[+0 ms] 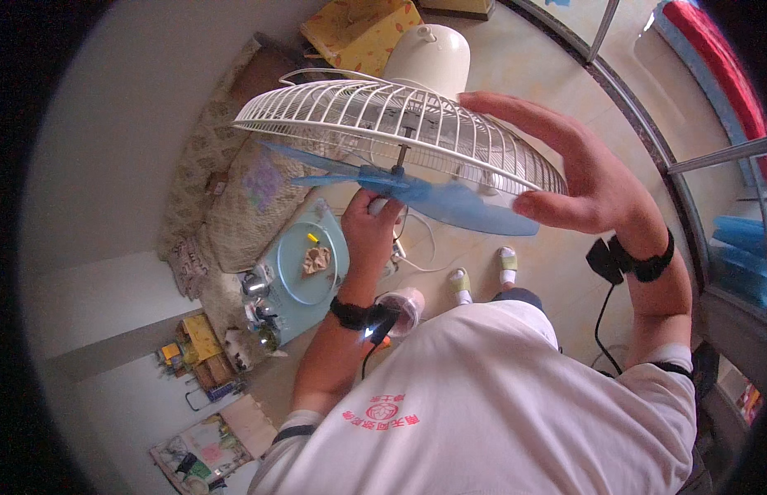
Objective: The person assembles a standing fan by attaching a blue fan blade to the motor hub, then securing the front and rear wire cages. The person also retrieves a cloth from a bathroom rack and wrings it over a basin before returning to complete the fan assembly.
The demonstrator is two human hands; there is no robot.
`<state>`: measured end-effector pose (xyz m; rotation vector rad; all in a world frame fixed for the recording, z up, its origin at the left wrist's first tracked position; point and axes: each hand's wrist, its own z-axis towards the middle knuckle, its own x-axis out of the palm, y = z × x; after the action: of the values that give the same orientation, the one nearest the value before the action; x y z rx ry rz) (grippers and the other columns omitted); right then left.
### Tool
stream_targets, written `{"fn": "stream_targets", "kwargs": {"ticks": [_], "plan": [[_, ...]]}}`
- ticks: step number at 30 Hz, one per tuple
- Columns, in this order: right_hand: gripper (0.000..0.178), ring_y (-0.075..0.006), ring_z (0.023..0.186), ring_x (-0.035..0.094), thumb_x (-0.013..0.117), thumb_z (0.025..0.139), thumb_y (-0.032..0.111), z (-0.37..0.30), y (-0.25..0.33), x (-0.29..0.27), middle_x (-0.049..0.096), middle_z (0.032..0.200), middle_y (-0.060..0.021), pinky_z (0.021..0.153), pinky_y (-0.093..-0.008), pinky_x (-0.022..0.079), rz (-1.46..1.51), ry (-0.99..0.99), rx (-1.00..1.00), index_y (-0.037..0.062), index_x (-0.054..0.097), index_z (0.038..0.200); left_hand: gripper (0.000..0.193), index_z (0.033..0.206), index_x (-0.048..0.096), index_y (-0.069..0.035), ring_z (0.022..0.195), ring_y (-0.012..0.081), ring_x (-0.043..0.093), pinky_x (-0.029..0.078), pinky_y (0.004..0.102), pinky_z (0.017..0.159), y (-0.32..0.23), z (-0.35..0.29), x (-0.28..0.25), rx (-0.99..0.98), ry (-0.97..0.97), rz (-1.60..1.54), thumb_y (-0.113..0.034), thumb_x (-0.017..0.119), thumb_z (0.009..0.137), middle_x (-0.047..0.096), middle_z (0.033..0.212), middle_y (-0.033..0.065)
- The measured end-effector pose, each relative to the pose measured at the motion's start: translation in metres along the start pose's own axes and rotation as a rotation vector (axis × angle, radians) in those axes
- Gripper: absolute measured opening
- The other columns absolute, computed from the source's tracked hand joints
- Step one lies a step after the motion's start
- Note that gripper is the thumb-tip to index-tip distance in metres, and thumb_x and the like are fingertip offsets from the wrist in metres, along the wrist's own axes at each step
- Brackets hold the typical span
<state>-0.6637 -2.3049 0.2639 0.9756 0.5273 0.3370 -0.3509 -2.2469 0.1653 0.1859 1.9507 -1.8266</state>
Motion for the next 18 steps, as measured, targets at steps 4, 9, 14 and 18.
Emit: {"fn": "stream_targets", "kwargs": {"ticks": [4,9,14,18], "plan": [[0.079,-0.0373,0.124,0.058,0.063,0.068,0.017,0.018,0.012,0.005,0.058,0.134,-0.0252,0.108,-0.0418,0.043,-0.084,0.061,-0.053,-0.0047,0.044,0.141,0.019,0.096,0.066,-0.001,0.062,0.0120,0.062,0.050,0.0273,0.058,0.006,0.002,0.004,0.066,-0.021,0.009,-0.011,0.077,0.084,0.068,0.079,0.0034],[0.088,-0.0375,0.124,0.057,0.059,0.061,0.018,0.019,0.013,0.004,0.056,0.136,-0.0255,0.111,-0.0402,0.041,-0.151,0.097,-0.032,-0.0066,0.042,0.143,0.021,0.094,0.064,-0.001,0.063,0.0121,0.063,0.052,0.0270,0.057,0.009,0.005,0.008,0.077,-0.033,-0.024,-0.014,0.078,0.085,0.068,0.081,0.0039],[0.093,-0.0383,0.124,0.057,0.057,0.058,0.020,0.016,0.009,0.007,0.055,0.136,-0.0269,0.112,-0.0404,0.040,-0.202,0.073,-0.045,-0.0076,0.040,0.145,0.024,0.096,0.064,-0.001,0.064,0.0113,0.063,0.054,0.0266,0.056,0.008,0.009,0.008,0.054,-0.038,0.011,-0.016,0.079,0.085,0.068,0.084,0.0047],[0.086,-0.0405,0.118,0.059,0.061,0.060,0.016,0.017,0.005,0.008,0.059,0.130,-0.0269,0.107,-0.0427,0.045,-0.216,0.055,-0.095,-0.0063,0.044,0.141,0.025,0.097,0.064,-0.001,0.065,0.0106,0.063,0.052,0.0253,0.057,0.009,0.011,0.007,0.081,-0.059,-0.014,-0.016,0.081,0.084,0.068,0.084,0.0033]]}}
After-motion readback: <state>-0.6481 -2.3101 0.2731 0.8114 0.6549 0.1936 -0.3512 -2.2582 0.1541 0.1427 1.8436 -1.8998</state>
